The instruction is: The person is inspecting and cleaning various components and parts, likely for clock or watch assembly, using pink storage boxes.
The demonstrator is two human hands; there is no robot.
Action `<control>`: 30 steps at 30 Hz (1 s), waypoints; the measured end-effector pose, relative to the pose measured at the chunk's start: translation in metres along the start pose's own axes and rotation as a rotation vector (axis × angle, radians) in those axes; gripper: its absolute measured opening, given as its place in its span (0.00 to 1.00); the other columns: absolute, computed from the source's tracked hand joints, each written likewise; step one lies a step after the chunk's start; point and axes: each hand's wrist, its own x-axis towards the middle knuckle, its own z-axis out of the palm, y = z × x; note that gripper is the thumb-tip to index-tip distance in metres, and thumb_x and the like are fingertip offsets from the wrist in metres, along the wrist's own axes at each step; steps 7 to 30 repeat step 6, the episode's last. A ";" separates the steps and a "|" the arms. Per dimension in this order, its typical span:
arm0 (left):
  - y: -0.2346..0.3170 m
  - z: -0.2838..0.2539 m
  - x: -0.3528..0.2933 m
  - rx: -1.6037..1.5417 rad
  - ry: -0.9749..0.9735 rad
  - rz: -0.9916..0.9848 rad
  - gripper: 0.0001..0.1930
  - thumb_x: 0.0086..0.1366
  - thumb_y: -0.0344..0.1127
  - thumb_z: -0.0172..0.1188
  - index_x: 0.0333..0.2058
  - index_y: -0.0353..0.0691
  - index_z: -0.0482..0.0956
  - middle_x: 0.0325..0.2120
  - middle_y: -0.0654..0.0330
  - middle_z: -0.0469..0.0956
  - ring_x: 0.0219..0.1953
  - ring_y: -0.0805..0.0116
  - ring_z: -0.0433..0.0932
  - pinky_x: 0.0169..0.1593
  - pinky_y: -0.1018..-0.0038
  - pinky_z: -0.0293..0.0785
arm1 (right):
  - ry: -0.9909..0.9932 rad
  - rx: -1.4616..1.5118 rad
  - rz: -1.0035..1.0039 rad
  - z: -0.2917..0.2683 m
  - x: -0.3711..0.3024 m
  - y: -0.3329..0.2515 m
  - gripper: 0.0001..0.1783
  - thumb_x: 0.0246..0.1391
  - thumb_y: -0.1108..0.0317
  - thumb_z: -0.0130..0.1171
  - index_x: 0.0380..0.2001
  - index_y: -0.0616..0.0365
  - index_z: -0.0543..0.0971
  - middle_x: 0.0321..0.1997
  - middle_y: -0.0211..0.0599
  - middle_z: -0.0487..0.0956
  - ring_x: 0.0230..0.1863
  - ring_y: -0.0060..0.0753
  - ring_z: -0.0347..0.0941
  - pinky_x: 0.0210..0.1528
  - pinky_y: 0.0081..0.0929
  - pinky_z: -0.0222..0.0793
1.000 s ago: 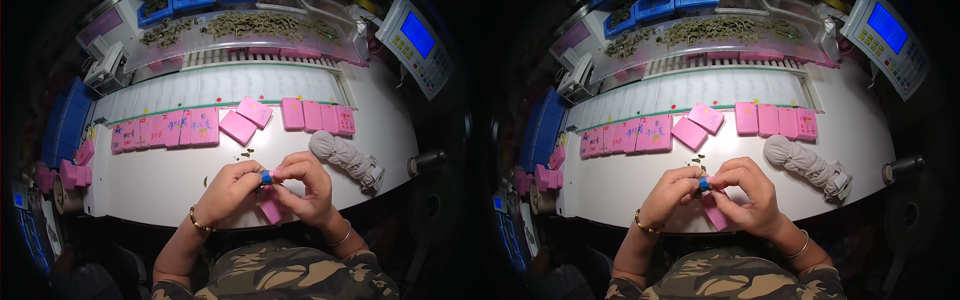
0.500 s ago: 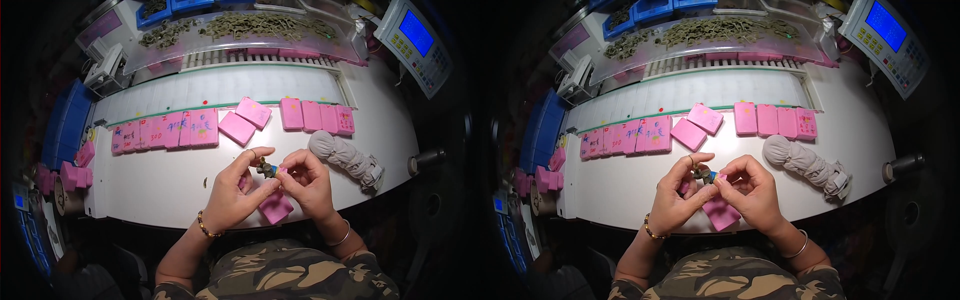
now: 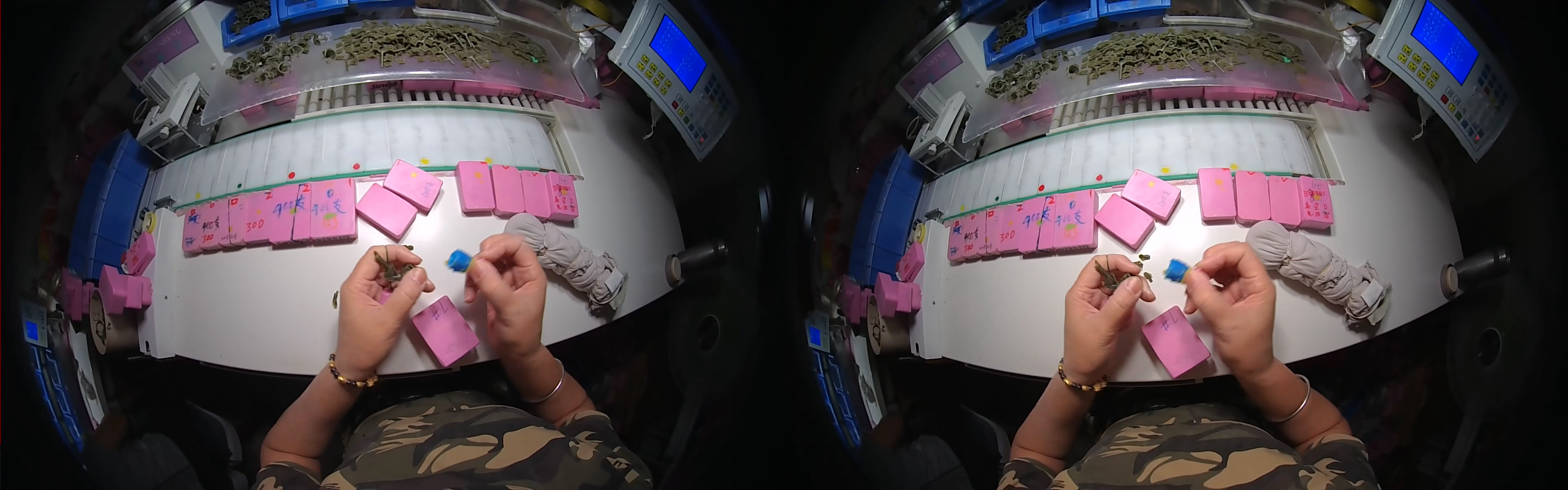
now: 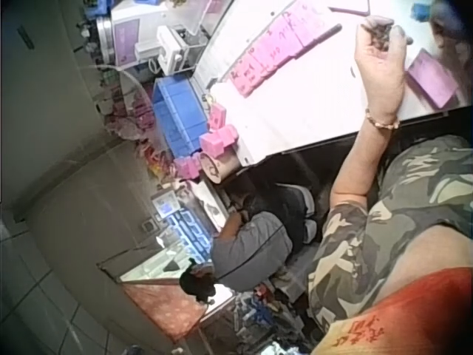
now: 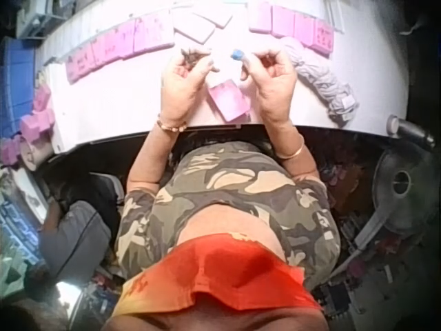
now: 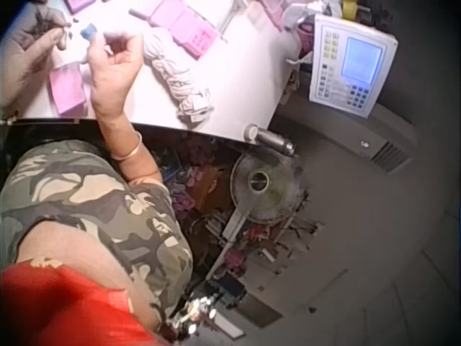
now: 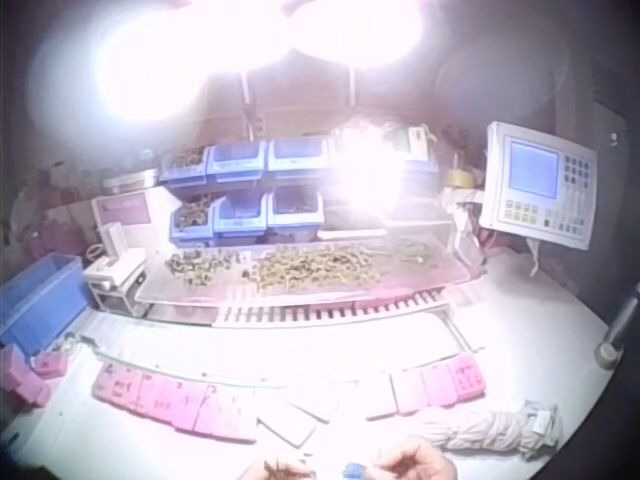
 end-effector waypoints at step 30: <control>0.008 -0.020 0.002 0.436 -0.169 -0.167 0.21 0.68 0.29 0.63 0.58 0.39 0.73 0.44 0.62 0.79 0.41 0.76 0.81 0.44 0.84 0.74 | -0.064 0.517 0.400 -0.028 0.019 -0.002 0.11 0.64 0.66 0.57 0.46 0.59 0.74 0.43 0.35 0.76 0.41 0.24 0.72 0.35 0.19 0.71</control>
